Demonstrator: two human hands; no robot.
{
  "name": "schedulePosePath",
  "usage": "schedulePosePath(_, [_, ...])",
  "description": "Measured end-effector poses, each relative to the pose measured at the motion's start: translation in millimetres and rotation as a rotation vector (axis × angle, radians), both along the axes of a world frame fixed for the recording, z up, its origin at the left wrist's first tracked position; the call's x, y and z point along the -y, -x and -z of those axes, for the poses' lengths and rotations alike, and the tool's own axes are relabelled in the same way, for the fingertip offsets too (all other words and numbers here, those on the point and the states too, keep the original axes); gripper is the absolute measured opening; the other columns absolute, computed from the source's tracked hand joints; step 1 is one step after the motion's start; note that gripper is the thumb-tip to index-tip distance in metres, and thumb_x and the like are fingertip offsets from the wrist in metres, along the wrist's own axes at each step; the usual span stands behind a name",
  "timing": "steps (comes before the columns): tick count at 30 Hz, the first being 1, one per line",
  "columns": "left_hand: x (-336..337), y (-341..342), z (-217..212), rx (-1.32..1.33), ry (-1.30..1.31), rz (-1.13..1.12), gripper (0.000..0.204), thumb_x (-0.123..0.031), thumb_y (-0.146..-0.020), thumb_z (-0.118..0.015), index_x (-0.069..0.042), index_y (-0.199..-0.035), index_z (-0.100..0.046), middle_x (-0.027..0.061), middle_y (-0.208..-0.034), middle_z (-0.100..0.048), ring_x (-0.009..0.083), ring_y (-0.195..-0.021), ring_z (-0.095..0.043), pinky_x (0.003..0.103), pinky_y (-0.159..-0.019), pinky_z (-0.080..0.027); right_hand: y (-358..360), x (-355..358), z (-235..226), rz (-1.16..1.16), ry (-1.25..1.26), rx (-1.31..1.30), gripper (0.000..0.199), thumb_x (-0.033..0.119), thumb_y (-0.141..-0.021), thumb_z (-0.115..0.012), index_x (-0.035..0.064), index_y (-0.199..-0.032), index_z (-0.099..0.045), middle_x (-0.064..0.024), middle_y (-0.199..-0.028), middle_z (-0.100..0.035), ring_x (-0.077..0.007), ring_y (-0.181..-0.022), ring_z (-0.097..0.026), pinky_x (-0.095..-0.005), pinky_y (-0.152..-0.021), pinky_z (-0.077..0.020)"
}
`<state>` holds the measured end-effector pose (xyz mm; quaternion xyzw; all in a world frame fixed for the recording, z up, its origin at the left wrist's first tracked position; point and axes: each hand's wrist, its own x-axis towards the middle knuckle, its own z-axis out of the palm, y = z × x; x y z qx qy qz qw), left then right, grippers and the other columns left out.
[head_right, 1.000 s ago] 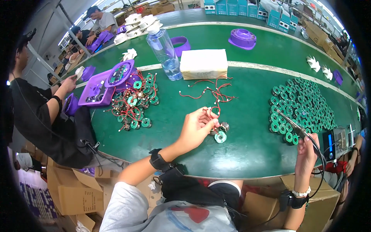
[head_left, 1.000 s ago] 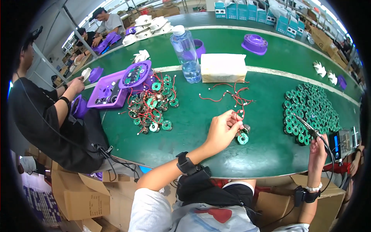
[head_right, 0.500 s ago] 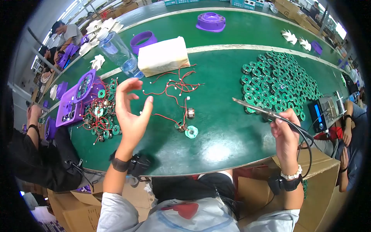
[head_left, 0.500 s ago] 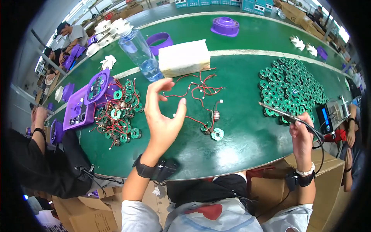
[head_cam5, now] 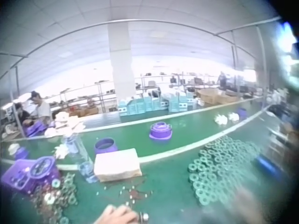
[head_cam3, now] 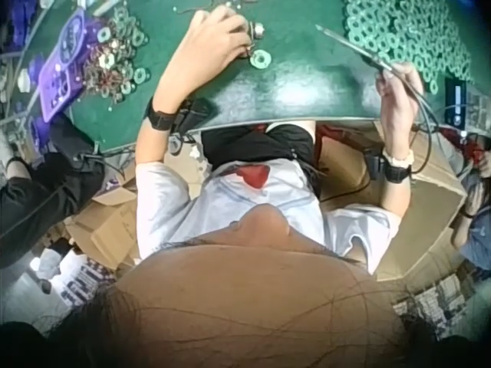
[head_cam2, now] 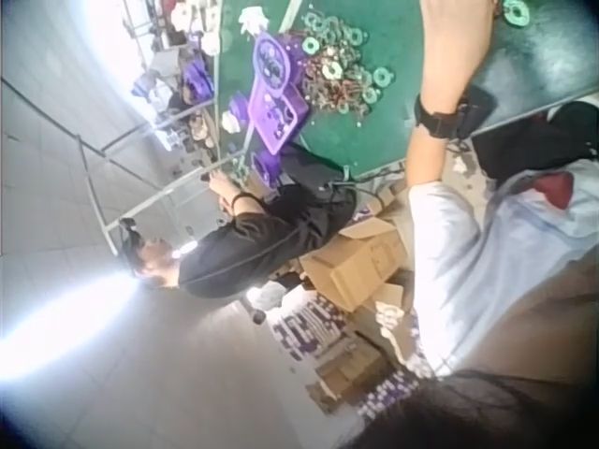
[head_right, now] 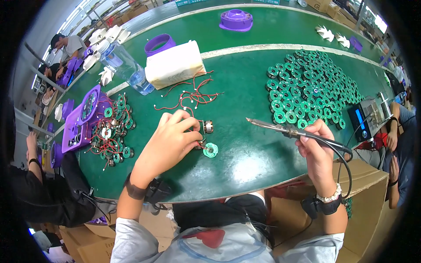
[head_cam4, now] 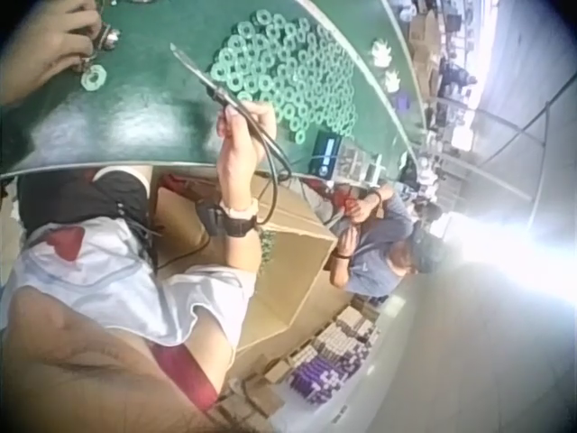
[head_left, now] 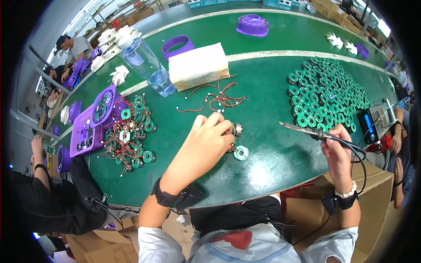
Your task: Soldering wires onto electronic components at an assembly line workbench.
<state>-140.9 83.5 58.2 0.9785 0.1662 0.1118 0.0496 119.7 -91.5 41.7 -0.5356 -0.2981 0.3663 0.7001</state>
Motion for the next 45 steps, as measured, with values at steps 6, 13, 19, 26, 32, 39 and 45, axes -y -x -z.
schedulePosePath(6, [16, -9, -1, 0.046, -0.121, 0.033, 0.013, -0.013, -0.066, -0.065, -0.009, -0.077, -0.058, -0.0007, -0.087, -0.050, 0.0176, -0.093, -0.045, 0.040, -0.081, -0.032, -1, -1, -1, -0.005, 0.007, 0.028, 0.014, 0.004, -0.078, -0.057, 0.0079, -0.082, -0.045, -0.0005, -0.069, -0.054, -0.0054, -0.060, -0.053, -0.0152, -0.045, -0.0336])
schedulePosePath(13, [20, -9, 3, -0.063, -0.159, 0.222, 0.011, -0.010, -0.066, -0.055, -0.006, -0.076, -0.057, 0.0003, -0.080, -0.048, 0.0157, -0.085, -0.045, 0.033, -0.076, -0.035, -9, 0, -2, 0.038, -0.046, 0.018, 0.011, 0.004, -0.079, -0.057, 0.0076, -0.080, -0.046, -0.0017, -0.068, -0.055, -0.0047, -0.056, -0.050, -0.0160, -0.046, -0.0331])
schedulePosePath(19, [19, -10, 4, -0.073, -0.138, 0.246, 0.008, -0.008, -0.065, -0.055, -0.005, -0.073, -0.054, 0.0033, -0.077, -0.047, 0.0174, -0.079, -0.046, 0.029, -0.068, -0.039, -11, 2, -3, 0.068, -0.085, -0.011, 0.010, 0.004, -0.078, -0.057, 0.0077, -0.080, -0.048, -0.0035, -0.069, -0.058, -0.0050, -0.055, -0.050, -0.0168, -0.046, -0.0338])
schedulePosePath(26, [12, -15, 19, 0.036, 0.002, 0.281, 0.010, -0.007, -0.067, -0.061, -0.005, -0.072, -0.053, 0.0051, -0.072, -0.047, 0.0208, -0.074, -0.046, 0.031, -0.066, -0.039, -14, 1, -5, 0.087, -0.102, -0.012, 0.009, 0.003, -0.079, -0.056, 0.0072, -0.080, -0.048, -0.0023, -0.069, -0.056, -0.0055, -0.055, -0.050, -0.0174, -0.045, -0.0336])
schedulePosePath(32, [14, -20, 17, 0.071, 0.194, 0.217, 0.012, -0.006, -0.068, -0.063, -0.005, -0.072, -0.052, 0.0049, -0.076, -0.051, 0.0219, -0.078, -0.049, 0.034, -0.068, -0.039, -20, 0, -2, 0.076, -0.106, 0.006, 0.008, 0.006, -0.079, -0.056, 0.0072, -0.081, -0.049, -0.0027, -0.067, -0.056, -0.0052, -0.054, -0.049, -0.0172, -0.046, -0.0327])
schedulePosePath(39, [12, -29, 18, 0.063, 0.398, 0.210, 0.010, 0.000, -0.066, -0.062, -0.003, -0.071, -0.054, 0.0057, -0.085, -0.059, 0.0243, -0.085, -0.054, 0.035, -0.078, -0.042, -21, -1, -1, 0.103, -0.100, 0.017, 0.007, 0.007, -0.079, -0.057, 0.0074, -0.080, -0.050, -0.0034, -0.068, -0.057, -0.0050, -0.054, -0.048, -0.0164, -0.046, -0.0320])
schedulePosePath(45, [9, -43, 16, 0.016, 0.552, 0.098, 0.008, 0.002, -0.063, -0.064, -0.001, -0.064, -0.056, 0.0085, -0.069, -0.058, 0.0202, -0.067, -0.055, 0.030, -0.058, -0.044, -25, 1, 1, 0.099, -0.118, 0.027, 0.007, 0.006, -0.079, -0.057, 0.0075, -0.082, -0.051, -0.0032, -0.068, -0.057, -0.0050, -0.054, -0.047, -0.0168, -0.047, -0.0321])
